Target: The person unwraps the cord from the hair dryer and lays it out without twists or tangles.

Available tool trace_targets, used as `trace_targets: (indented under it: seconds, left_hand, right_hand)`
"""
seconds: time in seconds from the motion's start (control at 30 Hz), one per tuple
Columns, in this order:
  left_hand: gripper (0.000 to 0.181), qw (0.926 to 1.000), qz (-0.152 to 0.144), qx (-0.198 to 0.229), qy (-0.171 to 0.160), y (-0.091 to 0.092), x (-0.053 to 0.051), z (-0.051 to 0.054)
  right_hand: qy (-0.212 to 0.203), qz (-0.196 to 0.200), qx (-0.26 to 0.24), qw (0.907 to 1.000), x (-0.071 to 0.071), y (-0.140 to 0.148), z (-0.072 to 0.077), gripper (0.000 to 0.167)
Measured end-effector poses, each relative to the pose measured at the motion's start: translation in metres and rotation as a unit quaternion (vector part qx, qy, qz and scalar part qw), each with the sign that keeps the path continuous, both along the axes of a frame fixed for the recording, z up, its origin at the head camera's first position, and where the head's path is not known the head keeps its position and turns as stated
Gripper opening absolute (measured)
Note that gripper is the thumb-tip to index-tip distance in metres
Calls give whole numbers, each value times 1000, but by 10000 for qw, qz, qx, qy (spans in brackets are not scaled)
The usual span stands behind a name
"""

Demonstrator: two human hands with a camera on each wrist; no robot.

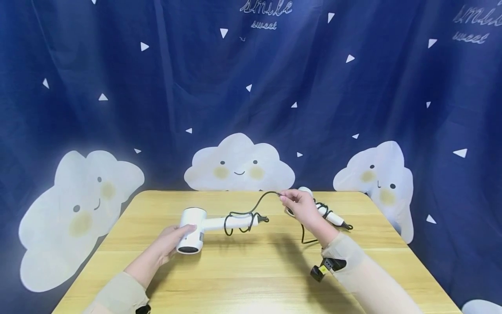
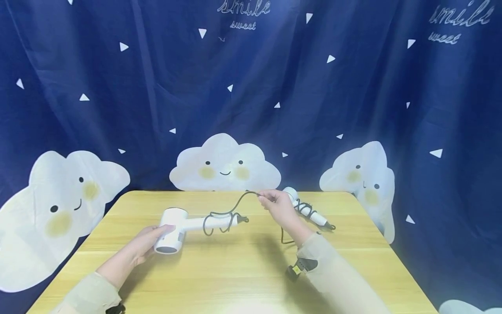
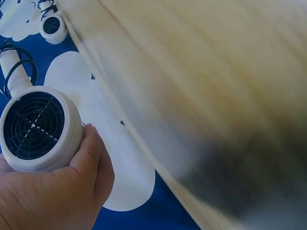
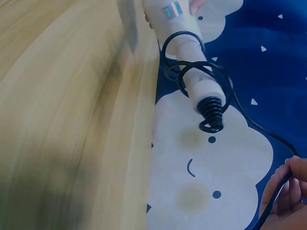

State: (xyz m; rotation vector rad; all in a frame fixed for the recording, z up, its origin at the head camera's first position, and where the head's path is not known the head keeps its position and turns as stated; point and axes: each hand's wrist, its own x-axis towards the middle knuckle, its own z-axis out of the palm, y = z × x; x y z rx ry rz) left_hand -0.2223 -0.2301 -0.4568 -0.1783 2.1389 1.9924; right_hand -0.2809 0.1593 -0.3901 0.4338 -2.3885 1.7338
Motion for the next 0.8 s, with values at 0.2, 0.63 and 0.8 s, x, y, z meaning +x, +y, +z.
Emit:
trace_targets:
  seconds: [0.2, 0.63, 0.8]
  left_hand:
    - [57, 10000, 3, -16, 21, 1, -1, 1]
    - [57, 9999, -52, 77, 53, 0, -2, -1]
    - [56, 9999, -31, 106, 35, 0, -3, -1]
  right_hand:
    - [-21, -350, -19, 9994, -8, -3, -8, 16]
    - [-141, -744, -36, 9971, -17, -7, -18, 17]
    - [-116, -787, 75, 9968, -20, -6, -27, 14]
